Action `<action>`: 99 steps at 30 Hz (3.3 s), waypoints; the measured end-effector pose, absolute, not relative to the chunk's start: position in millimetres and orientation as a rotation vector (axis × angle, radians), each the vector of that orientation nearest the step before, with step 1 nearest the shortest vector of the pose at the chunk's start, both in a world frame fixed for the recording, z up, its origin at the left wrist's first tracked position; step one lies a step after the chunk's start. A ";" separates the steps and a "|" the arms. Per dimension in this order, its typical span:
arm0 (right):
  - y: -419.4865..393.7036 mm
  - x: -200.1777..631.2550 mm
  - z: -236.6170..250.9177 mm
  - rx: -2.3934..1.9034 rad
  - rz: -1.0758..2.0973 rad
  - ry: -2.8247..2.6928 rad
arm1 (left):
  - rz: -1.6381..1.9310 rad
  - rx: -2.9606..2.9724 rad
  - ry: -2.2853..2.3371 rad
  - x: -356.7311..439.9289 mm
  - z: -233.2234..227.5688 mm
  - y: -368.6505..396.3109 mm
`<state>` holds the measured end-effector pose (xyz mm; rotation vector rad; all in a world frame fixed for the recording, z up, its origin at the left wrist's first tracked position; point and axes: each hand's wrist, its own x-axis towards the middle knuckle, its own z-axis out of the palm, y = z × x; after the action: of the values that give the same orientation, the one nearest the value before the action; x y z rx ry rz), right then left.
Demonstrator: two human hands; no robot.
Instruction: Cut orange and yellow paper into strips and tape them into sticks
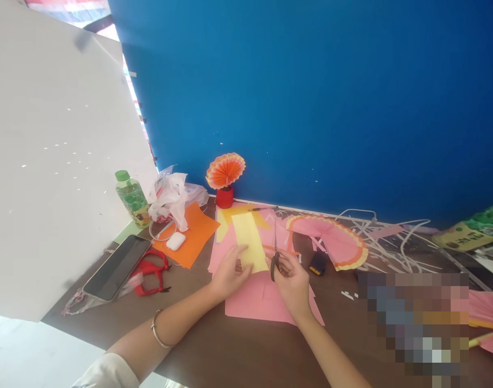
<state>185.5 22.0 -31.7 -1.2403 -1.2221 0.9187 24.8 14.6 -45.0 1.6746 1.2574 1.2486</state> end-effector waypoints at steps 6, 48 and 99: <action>16.1 182.1 -35.8 -1.262 0.946 -1.262 | 1.232 1.888 1.203 26.7 -50.8 14.3; 27.7 213.4 -19.0 -1.259 1.229 -1.896 | 1.455 1.223 1.518 16.1 -40.5 26.5; 30.4 214.5 -16.2 -1.039 1.729 -1.568 | 1.397 1.211 1.214 25.6 -32.8 15.1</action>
<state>214.5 30.4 -16.2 -1.0392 -1.5681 1.7287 25.6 15.1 -32.8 1.2108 1.2138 1.3970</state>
